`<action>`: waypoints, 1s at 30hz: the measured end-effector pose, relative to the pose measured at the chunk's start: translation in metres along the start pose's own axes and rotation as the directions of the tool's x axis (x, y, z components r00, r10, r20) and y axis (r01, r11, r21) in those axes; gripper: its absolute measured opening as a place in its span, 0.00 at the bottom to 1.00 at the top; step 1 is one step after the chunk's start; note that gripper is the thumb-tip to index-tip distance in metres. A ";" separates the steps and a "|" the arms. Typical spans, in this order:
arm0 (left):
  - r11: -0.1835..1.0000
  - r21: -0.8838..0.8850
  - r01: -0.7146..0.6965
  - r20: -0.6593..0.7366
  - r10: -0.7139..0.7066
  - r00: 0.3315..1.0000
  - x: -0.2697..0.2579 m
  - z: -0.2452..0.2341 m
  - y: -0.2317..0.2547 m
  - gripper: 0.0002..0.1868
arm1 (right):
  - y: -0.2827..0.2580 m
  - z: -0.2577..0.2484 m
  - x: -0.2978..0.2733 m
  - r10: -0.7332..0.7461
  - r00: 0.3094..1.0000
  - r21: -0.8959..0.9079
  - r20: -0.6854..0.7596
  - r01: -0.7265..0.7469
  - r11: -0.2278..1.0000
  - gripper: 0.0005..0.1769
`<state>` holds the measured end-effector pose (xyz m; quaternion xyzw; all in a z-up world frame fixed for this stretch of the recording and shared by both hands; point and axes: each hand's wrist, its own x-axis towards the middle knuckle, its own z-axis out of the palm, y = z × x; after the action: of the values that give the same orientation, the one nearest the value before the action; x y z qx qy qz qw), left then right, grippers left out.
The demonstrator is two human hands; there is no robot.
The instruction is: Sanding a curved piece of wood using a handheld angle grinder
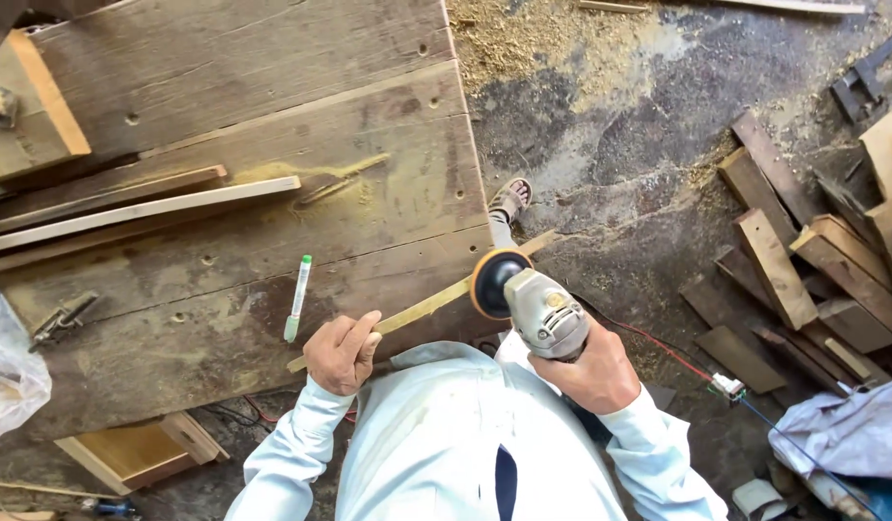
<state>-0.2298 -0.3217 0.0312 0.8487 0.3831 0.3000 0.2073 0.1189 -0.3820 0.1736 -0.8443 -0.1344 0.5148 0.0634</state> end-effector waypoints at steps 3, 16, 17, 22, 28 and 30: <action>1.000 -0.017 -0.012 0.009 0.012 1.000 -0.001 0.002 -0.003 0.16 | 0.016 -0.002 0.011 -0.010 1.000 0.076 0.020 0.009 0.997 0.31; 0.994 -0.068 -0.080 0.033 0.082 0.996 0.004 0.001 -0.002 0.17 | 0.045 -0.026 0.054 0.035 0.965 -0.140 -0.261 -0.074 0.987 0.30; 0.994 -0.073 -0.084 0.034 0.086 0.996 0.004 0.000 -0.002 0.17 | 0.040 -0.025 0.052 0.024 0.972 -0.107 -0.235 -0.051 0.993 0.31; 0.992 -0.084 -0.091 0.036 0.094 0.995 0.005 0.001 -0.001 0.17 | 0.023 -0.003 0.032 0.015 0.988 -0.002 -0.156 -0.016 1.000 0.31; 0.992 -0.090 -0.087 0.041 0.091 0.995 0.002 0.001 -0.002 0.17 | -0.019 -0.003 0.005 0.027 0.999 -0.045 -0.017 -0.028 0.999 0.30; 0.993 -0.096 -0.062 0.056 0.067 0.996 0.002 0.001 -0.002 0.18 | 0.007 0.005 0.015 -0.016 1.000 -0.096 0.015 0.017 0.995 0.34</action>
<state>-0.2293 -0.3190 0.0301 0.8584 0.3346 0.2992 0.2485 0.1224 -0.3847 0.1564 -0.8417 -0.1664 0.5131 0.0261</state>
